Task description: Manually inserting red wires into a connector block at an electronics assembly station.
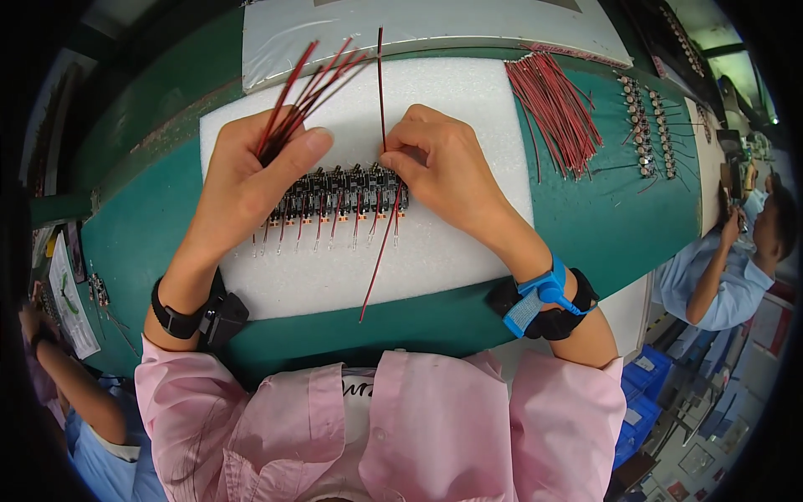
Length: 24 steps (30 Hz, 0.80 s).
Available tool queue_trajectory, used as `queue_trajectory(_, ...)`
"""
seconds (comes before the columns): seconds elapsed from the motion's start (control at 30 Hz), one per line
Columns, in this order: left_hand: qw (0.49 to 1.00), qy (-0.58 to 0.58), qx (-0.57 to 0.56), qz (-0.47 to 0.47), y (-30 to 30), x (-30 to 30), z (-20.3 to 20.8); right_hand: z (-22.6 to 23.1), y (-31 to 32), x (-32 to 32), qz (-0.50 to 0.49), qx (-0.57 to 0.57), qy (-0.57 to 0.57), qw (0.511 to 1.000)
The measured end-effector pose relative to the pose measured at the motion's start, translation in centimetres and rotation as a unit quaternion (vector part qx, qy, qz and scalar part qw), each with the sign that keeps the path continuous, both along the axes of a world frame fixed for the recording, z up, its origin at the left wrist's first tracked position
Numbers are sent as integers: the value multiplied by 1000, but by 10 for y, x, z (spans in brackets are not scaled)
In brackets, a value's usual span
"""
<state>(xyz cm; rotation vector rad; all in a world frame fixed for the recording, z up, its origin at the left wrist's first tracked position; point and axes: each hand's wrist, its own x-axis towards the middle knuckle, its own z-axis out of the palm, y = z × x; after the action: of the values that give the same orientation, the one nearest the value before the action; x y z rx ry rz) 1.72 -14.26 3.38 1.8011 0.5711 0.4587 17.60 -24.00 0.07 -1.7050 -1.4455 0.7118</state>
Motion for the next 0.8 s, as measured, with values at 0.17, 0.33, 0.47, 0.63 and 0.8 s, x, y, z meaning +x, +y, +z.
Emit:
queue_trajectory(0.17,998,-52,-11,44,0,-2,9,-2,-1,-1,-6,5,-11,1000)
queue_trajectory(0.33,994,-78,17,76,2,-5,15,0,-3,-2,-14,10,-29,999)
queue_trajectory(0.47,993,-82,13,80,3,-7,17,0,-4,-4,-10,19,-57,998)
queue_trajectory(0.63,991,-104,14,79,0,-6,20,-3,-5,-3,19,62,-125,990)
queue_trajectory(0.8,991,-95,4,92,2,-8,21,3,-7,-2,62,79,-178,979)
